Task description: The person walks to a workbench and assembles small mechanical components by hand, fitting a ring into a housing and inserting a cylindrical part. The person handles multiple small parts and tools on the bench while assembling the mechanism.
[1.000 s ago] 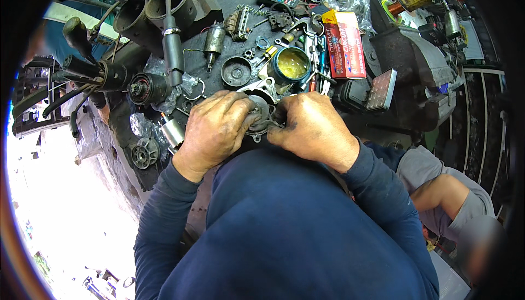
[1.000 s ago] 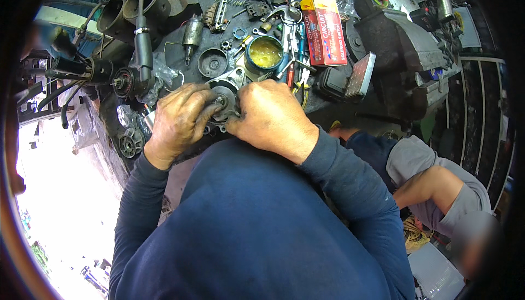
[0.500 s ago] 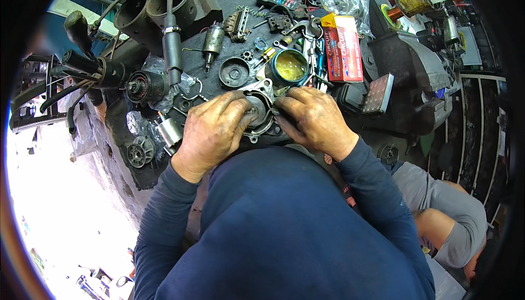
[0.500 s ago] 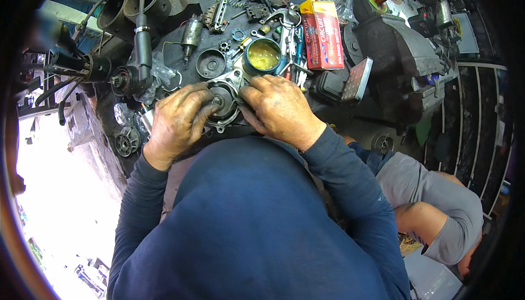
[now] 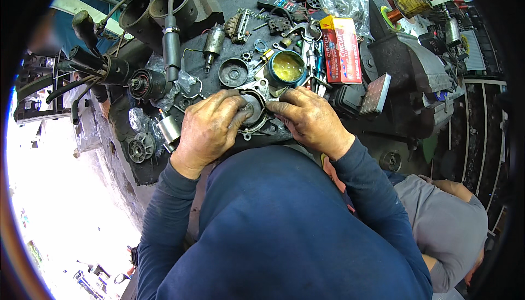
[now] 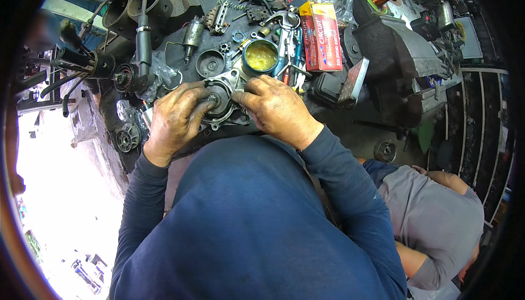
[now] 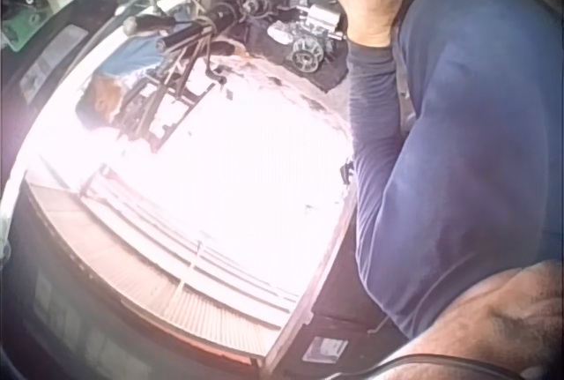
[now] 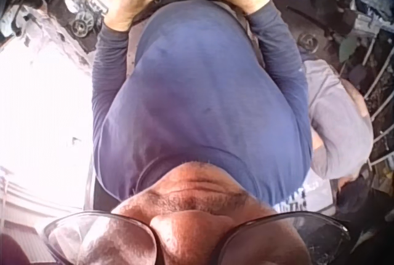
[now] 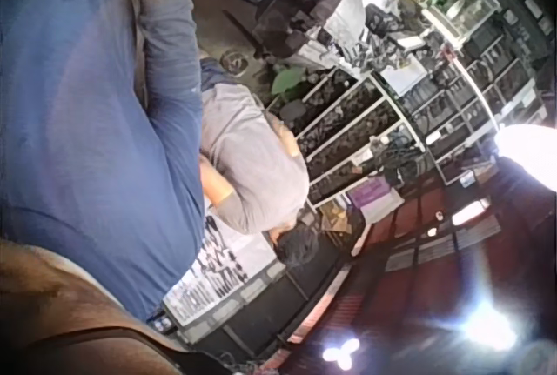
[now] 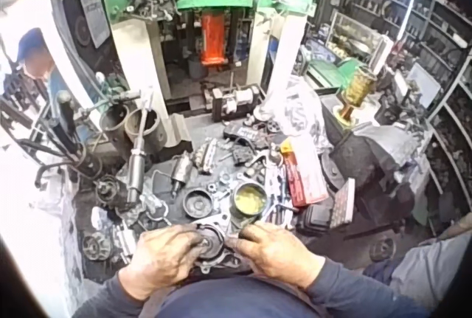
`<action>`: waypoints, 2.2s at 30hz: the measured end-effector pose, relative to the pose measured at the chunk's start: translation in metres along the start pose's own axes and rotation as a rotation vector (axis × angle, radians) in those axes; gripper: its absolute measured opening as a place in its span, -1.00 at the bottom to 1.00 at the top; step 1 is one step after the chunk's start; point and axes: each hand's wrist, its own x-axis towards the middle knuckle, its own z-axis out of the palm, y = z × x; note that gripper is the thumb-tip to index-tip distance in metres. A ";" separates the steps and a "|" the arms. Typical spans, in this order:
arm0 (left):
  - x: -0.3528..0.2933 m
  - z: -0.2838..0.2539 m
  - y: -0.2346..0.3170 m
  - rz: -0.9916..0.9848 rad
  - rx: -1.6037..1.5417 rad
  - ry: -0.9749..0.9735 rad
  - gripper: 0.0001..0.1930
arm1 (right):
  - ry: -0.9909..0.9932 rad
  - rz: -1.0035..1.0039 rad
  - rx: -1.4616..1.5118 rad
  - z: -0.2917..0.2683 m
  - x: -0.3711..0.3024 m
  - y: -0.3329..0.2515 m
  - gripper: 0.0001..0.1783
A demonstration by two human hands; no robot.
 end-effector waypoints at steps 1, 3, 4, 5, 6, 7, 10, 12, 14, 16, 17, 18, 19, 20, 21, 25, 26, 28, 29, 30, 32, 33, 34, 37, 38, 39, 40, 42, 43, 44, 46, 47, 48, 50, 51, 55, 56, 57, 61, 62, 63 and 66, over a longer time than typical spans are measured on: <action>0.000 0.000 0.000 -0.002 -0.008 0.008 -0.80 | -0.007 -0.018 -0.005 0.000 -0.001 0.002 -0.55; 0.001 0.000 0.000 -0.013 -0.033 0.014 -0.81 | -0.033 -0.051 -0.010 -0.002 -0.003 0.006 -0.55; 0.000 0.000 0.001 -0.012 -0.027 0.016 -0.81 | -0.052 -0.056 -0.029 -0.001 -0.003 0.006 -0.55; 0.000 0.000 0.001 -0.016 -0.023 0.018 -0.81 | -0.061 -0.060 -0.045 -0.001 -0.003 0.006 -0.56; -0.001 0.000 0.002 -0.020 -0.021 0.019 -0.81 | -0.076 -0.062 -0.066 -0.001 -0.003 0.006 -0.56; -0.001 0.000 0.002 -0.011 -0.012 0.021 -0.81 | -0.076 -0.062 -0.076 -0.001 -0.003 0.005 -0.56; -0.002 0.001 0.003 -0.001 -0.002 0.029 -0.81 | -0.105 -0.056 -0.093 -0.003 -0.003 0.002 -0.55; -0.001 0.001 0.002 -0.007 -0.015 0.040 -0.81 | -0.117 -0.051 -0.075 -0.005 -0.003 0.001 -0.53; -0.001 0.000 0.003 -0.033 -0.024 0.019 -0.81 | -0.125 -0.038 -0.054 -0.006 -0.002 0.000 -0.54; -0.002 -0.001 0.004 -0.051 -0.025 0.002 -0.81 | -0.107 -0.013 -0.011 -0.006 -0.001 -0.001 -0.56; -0.002 -0.001 0.004 -0.053 -0.021 -0.005 -0.81 | -0.089 0.010 0.018 -0.006 -0.001 -0.002 -0.58; -0.002 -0.002 0.005 -0.059 -0.020 -0.010 -0.81 | -0.070 0.021 0.047 -0.007 -0.001 -0.002 -0.60; -0.002 -0.003 0.005 -0.062 -0.015 -0.014 -0.82 | -0.044 0.056 0.011 -0.008 -0.002 -0.003 -0.62; -0.003 -0.003 0.006 -0.069 -0.015 -0.015 -0.82 | -0.018 0.081 -0.025 -0.010 -0.003 -0.004 -0.65; -0.003 -0.002 0.006 -0.076 -0.016 -0.016 -0.82 | -0.002 0.113 -0.070 -0.012 -0.004 -0.005 -0.67; -0.004 0.000 0.006 -0.060 -0.019 0.011 -0.80 | -0.017 0.299 -0.088 -0.020 -0.014 -0.012 -0.73; -0.004 0.000 0.006 -0.058 -0.020 0.015 -0.80 | 0.017 0.248 -0.136 -0.019 -0.014 -0.015 -0.76; -0.004 0.001 0.005 -0.054 -0.016 0.017 -0.79 | 0.055 0.226 -0.224 -0.014 -0.014 -0.021 -0.78; -0.004 0.001 0.005 -0.053 -0.013 0.018 -0.79 | 0.063 0.218 -0.270 -0.011 -0.013 -0.024 -0.78; -0.004 0.001 0.004 -0.052 -0.011 0.019 -0.79 | 0.084 0.233 -0.323 -0.007 -0.011 -0.026 -0.80; -0.003 0.003 0.003 -0.035 -0.027 0.043 -0.82 | -0.029 0.309 -0.329 -0.006 -0.007 -0.027 -0.80; -0.002 0.003 0.003 -0.034 -0.034 0.053 -0.83 | -0.083 0.343 -0.334 -0.006 -0.005 -0.026 -0.80; -0.002 0.003 0.003 -0.026 -0.041 0.057 -0.83 | -0.031 0.308 -0.354 -0.006 -0.001 -0.026 -0.78; -0.002 0.002 0.003 -0.025 -0.051 0.061 -0.83 | -0.223 0.348 -0.432 -0.009 0.008 -0.027 -0.77; -0.001 0.002 0.003 -0.025 -0.051 0.061 -0.83 | -0.253 0.344 -0.425 -0.008 0.011 -0.028 -0.75; -0.001 0.002 0.003 -0.025 -0.053 0.057 -0.83 | -0.279 0.358 -0.412 -0.009 0.013 -0.028 -0.76; -0.001 0.001 0.002 -0.022 -0.063 0.031 -0.79 | -0.298 0.359 -0.400 -0.009 0.014 -0.027 -0.76; -0.002 0.000 0.002 -0.026 -0.049 0.026 -0.79 | -0.299 0.370 -0.355 -0.009 0.015 -0.026 -0.76; -0.002 0.001 0.002 -0.030 -0.049 0.023 -0.79 | -0.278 0.383 -0.323 -0.008 0.015 -0.024 -0.76; -0.002 0.001 0.001 -0.028 -0.056 0.026 -0.80 | -0.256 0.395 -0.293 -0.007 0.015 -0.023 -0.76; -0.002 0.001 0.000 -0.031 -0.073 0.028 -0.80 | -0.242 0.387 -0.292 -0.006 0.015 -0.020 -0.77; -0.001 0.001 0.000 -0.028 -0.078 0.029 -0.81 | -0.231 0.383 -0.290 -0.005 0.015 -0.018 -0.78; -0.001 0.001 0.000 -0.025 -0.082 0.029 -0.81 | -0.211 0.351 -0.298 -0.004 0.015 -0.017 -0.79; 0.000 0.000 -0.001 -0.026 -0.079 0.028 -0.81 | -0.151 0.266 -0.313 -0.003 0.014 -0.017 -0.82; 0.000 -0.001 0.000 -0.031 -0.072 0.025 -0.81 | -0.147 0.266 -0.316 -0.003 0.013 -0.017 -0.81; 0.001 0.000 0.001 -0.001 -0.061 0.020 -0.80 | -0.154 0.291 -0.295 -0.002 0.006 -0.018 -0.74; 0.001 0.001 0.001 0.007 -0.058 0.023 -0.80 | -0.179 0.314 -0.281 -0.002 0.005 -0.018 -0.71; 0.001 0.001 0.001 0.004 -0.059 0.020 -0.79 | -0.149 0.303 -0.271 -0.002 0.003 -0.017 -0.72; 0.001 0.004 0.000 -0.010 -0.059 0.023 -0.79 | -0.036 0.280 -0.175 0.004 -0.004 -0.014 -0.73; 0.001 0.004 0.000 -0.007 -0.062 0.016 -0.78 | -0.009 0.281 -0.137 0.006 -0.005 -0.013 -0.73; 0.001 0.004 -0.001 -0.004 -0.065 0.010 -0.78 | 0.012 0.278 -0.126 0.008 -0.007 -0.013 -0.73; 0.000 0.005 -0.001 0.005 -0.056 0.005 -0.77 | 0.083 0.256 -0.095 0.014 -0.011 -0.012 -0.73</action>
